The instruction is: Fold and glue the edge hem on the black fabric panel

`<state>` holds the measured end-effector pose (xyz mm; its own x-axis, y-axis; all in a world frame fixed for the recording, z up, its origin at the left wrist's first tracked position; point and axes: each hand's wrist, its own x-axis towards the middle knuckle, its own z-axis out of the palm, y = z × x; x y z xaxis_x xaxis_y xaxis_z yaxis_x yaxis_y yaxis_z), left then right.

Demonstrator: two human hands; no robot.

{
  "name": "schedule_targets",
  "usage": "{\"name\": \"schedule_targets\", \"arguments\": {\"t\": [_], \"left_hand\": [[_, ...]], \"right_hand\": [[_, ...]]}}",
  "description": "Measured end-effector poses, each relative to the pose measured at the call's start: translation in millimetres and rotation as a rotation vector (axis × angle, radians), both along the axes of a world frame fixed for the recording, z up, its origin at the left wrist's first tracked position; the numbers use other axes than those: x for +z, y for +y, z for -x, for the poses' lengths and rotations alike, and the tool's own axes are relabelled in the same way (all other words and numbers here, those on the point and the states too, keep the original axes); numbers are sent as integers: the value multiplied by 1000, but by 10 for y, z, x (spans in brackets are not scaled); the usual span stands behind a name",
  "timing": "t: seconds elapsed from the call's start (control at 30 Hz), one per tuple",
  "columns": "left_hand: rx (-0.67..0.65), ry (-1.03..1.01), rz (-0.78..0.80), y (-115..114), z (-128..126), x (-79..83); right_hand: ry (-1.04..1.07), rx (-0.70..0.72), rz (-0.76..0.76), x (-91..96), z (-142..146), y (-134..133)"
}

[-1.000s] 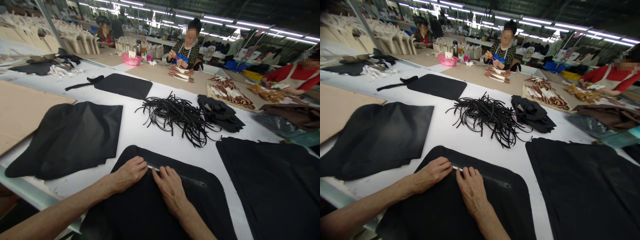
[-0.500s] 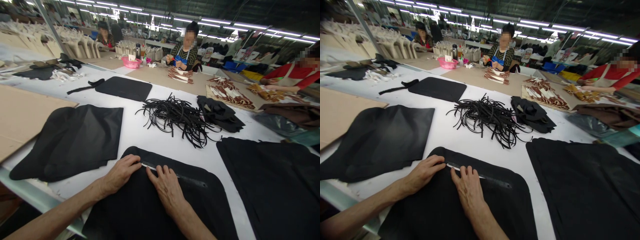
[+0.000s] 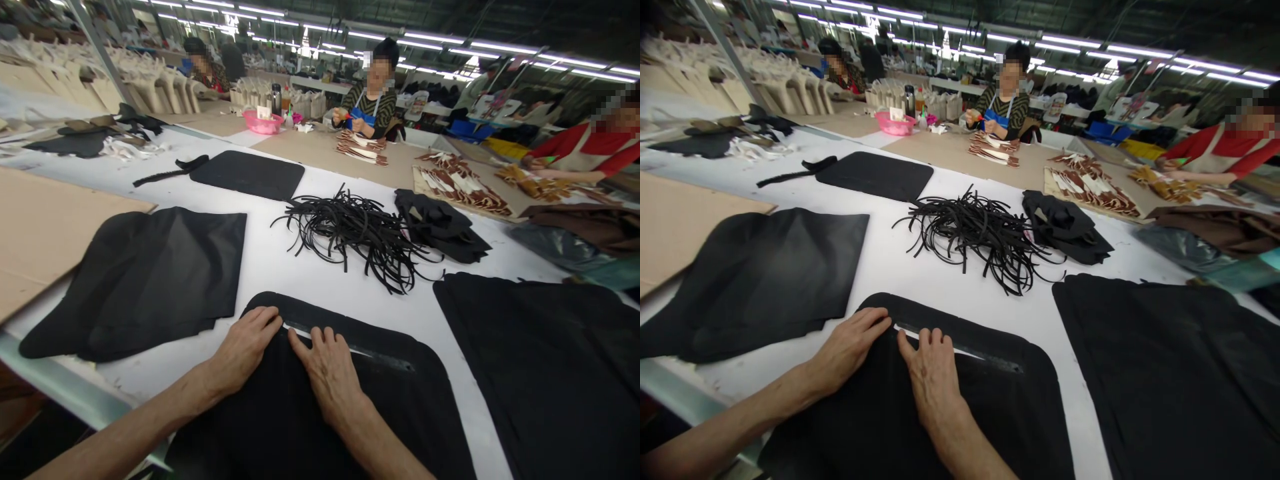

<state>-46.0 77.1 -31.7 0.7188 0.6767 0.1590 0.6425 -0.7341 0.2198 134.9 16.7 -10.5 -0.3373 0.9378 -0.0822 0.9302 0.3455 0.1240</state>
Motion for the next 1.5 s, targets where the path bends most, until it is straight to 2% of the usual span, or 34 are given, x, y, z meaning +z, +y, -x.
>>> {"name": "schedule_targets", "arguments": {"t": [0.17, 0.37, 0.53, 0.73, 0.87, 0.97, 1.1, 1.23, 1.5], "left_hand": [[-135, -62, 126, -133, -87, 3], [-88, 57, 141, -191, -169, 39], [-98, 242, 0, -248, -296, 55], [-80, 426, -240, -383, -460, -9], [-45, 483, -258, -432, -521, 22], [-38, 442, -279, -436, -546, 10], [-154, 405, -303, -408, -602, -37], [-254, 465, -251, -398, -694, 7], [-102, 567, -248, -539, -963, 143]], "right_hand": [[78, -5, -41, 16, -50, -21], [149, 72, -83, -39, -331, -120], [193, 35, -77, -90, -588, -229], [245, -9, -71, -117, -636, -242], [229, 25, -81, -154, -668, -254], [209, 47, -91, -176, -768, -295], [195, 59, -116, -193, -958, -381], [153, 56, -117, -191, -1119, -464], [63, 88, -146, -176, -1328, -579]]}}
